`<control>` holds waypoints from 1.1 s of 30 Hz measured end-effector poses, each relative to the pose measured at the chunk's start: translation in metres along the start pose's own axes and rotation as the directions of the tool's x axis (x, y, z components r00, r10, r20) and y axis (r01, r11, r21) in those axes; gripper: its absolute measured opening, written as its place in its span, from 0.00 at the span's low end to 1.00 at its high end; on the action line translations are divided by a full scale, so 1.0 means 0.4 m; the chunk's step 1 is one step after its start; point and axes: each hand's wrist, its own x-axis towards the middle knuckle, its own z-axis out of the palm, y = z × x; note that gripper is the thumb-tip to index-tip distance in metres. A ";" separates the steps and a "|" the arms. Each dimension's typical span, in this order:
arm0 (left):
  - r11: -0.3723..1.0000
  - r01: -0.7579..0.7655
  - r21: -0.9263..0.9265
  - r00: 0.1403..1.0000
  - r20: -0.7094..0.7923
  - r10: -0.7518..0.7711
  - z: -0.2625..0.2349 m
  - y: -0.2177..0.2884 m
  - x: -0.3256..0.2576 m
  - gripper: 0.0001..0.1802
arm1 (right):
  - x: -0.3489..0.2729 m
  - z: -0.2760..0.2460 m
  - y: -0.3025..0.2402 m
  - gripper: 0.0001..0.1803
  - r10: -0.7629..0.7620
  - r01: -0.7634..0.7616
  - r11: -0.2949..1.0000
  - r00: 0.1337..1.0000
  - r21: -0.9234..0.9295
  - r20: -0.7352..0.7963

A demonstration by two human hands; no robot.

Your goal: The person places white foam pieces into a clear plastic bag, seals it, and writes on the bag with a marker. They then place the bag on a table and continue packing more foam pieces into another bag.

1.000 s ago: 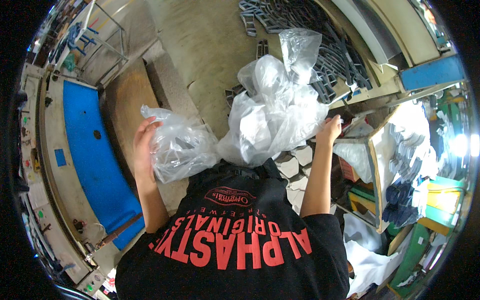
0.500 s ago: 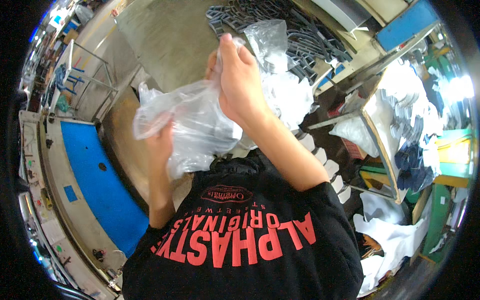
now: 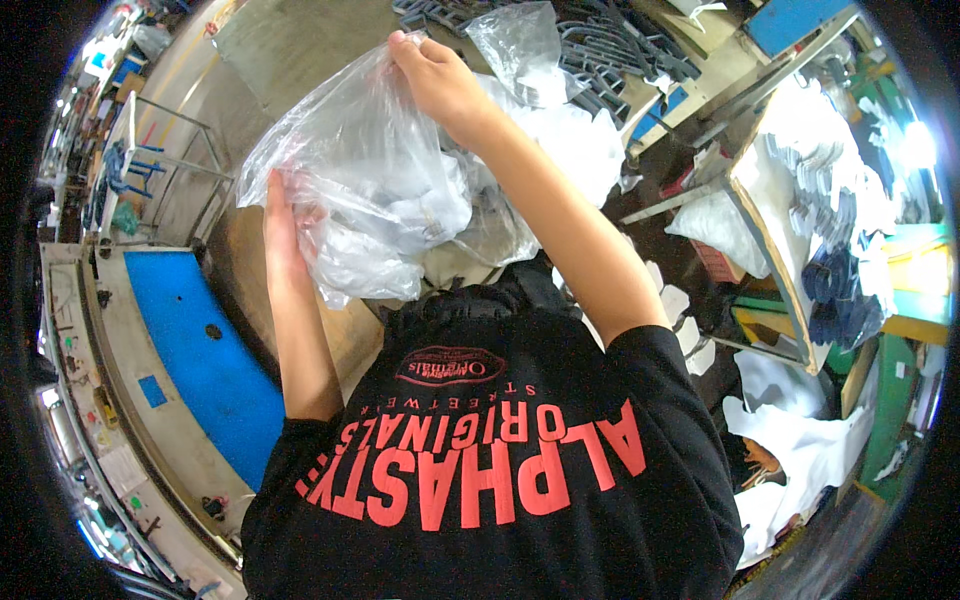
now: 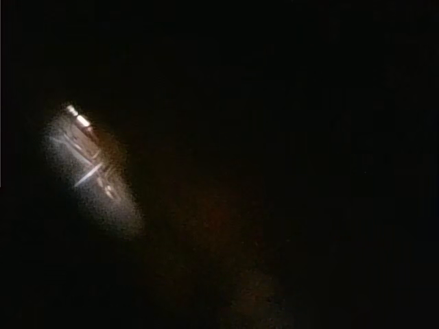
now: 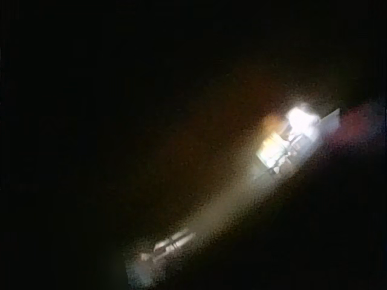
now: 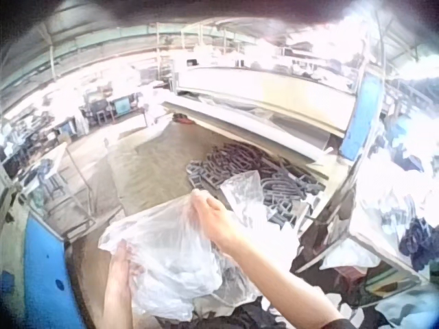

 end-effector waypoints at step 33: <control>0.980 -0.131 0.148 0.984 -0.105 0.147 -0.031 0.060 0.054 0.29 | -0.085 0.022 0.034 0.23 -0.332 0.338 0.757 0.936 -0.559 0.117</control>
